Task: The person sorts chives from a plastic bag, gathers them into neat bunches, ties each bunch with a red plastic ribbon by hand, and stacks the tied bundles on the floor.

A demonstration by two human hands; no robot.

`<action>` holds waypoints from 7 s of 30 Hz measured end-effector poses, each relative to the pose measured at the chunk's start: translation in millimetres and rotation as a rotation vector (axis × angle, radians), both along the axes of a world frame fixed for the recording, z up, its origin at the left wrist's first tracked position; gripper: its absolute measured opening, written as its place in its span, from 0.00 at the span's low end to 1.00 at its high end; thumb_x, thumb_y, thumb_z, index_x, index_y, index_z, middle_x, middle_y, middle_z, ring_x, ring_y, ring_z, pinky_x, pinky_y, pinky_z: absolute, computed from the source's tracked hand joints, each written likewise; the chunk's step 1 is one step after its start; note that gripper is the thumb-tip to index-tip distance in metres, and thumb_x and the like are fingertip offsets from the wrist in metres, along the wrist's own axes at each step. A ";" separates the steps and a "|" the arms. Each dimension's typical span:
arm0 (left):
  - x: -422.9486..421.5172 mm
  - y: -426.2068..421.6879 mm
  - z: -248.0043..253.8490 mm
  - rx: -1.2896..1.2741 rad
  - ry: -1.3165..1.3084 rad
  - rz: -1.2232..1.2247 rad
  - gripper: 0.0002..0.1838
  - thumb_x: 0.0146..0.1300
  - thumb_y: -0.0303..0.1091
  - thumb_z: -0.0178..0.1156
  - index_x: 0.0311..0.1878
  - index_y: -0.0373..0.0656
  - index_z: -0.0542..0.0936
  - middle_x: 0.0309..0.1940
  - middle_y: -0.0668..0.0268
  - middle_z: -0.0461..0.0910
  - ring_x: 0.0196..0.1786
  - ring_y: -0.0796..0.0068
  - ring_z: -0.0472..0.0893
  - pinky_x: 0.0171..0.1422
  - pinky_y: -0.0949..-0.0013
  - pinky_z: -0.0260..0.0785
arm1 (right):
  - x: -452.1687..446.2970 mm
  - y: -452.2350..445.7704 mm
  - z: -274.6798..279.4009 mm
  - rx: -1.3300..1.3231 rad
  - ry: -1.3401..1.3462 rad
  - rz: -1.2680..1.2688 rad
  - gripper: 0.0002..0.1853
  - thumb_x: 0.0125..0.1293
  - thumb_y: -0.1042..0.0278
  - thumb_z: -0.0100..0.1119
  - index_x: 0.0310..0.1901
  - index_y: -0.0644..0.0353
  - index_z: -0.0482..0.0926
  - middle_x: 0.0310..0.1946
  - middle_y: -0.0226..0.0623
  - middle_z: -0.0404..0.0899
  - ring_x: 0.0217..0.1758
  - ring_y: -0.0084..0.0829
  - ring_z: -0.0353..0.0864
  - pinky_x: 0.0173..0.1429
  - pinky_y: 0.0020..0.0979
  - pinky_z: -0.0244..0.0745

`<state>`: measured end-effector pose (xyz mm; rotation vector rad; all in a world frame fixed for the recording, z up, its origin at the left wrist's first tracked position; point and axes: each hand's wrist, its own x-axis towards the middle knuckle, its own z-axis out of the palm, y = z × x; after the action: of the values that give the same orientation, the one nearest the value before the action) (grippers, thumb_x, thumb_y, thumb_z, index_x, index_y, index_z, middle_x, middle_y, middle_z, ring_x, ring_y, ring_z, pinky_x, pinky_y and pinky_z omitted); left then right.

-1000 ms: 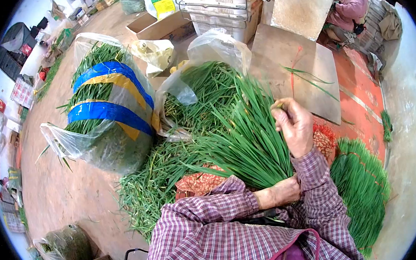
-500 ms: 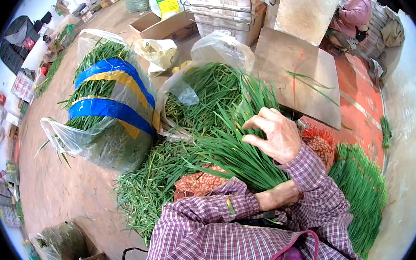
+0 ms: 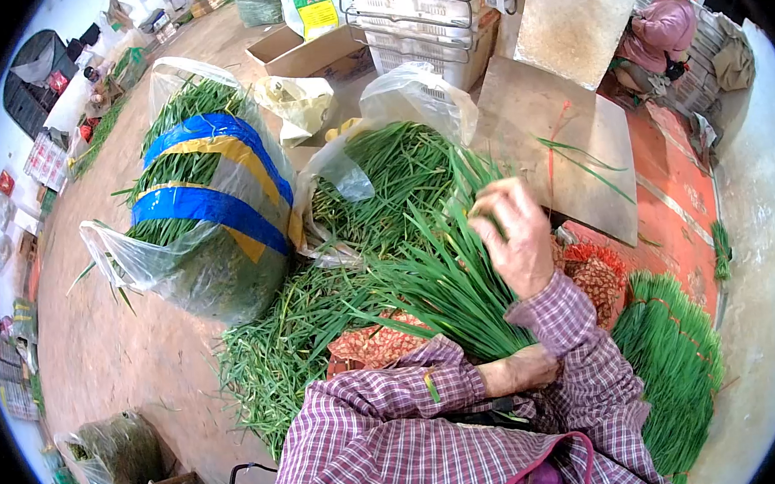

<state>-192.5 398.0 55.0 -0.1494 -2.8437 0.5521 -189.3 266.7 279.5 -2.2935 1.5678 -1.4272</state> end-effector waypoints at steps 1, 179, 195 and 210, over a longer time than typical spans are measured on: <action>1.9 -6.0 5.4 -0.003 -0.002 0.000 0.20 0.62 0.43 0.49 0.51 0.49 0.83 0.56 0.72 0.78 0.64 0.67 0.70 0.77 0.53 0.47 | 1.0 -2.3 13.4 -0.020 -0.056 0.007 0.06 0.56 0.69 0.64 0.32 0.61 0.78 0.36 0.36 0.74 0.42 0.38 0.76 0.46 0.36 0.71; 39.6 -5.5 83.1 -0.132 -0.141 -0.009 0.16 0.61 0.41 0.51 0.39 0.46 0.85 0.41 0.66 0.82 0.45 0.71 0.79 0.56 0.62 0.62 | -1.9 58.5 -40.0 0.512 0.091 0.056 0.09 0.62 0.67 0.60 0.42 0.58 0.75 0.35 0.38 0.81 0.35 0.38 0.83 0.38 0.36 0.76; 22.6 -1.8 83.6 -0.095 -0.184 0.006 0.16 0.62 0.41 0.50 0.40 0.45 0.85 0.44 0.65 0.81 0.47 0.71 0.79 0.60 0.60 0.62 | 3.7 59.2 -37.9 0.492 0.182 0.023 0.13 0.53 0.61 0.70 0.38 0.52 0.79 0.31 0.30 0.75 0.34 0.32 0.81 0.36 0.34 0.74; 19.1 -2.4 80.7 -0.093 -0.191 0.018 0.16 0.63 0.40 0.49 0.41 0.44 0.85 0.47 0.64 0.80 0.49 0.70 0.78 0.64 0.59 0.61 | 6.0 61.5 -40.1 0.456 0.286 -0.030 0.13 0.51 0.61 0.71 0.34 0.53 0.78 0.28 0.29 0.74 0.32 0.32 0.80 0.34 0.35 0.74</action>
<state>-173.4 395.5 135.8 -0.2038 -3.0064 0.7105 -183.3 328.2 239.4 -2.2596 1.7735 -0.6633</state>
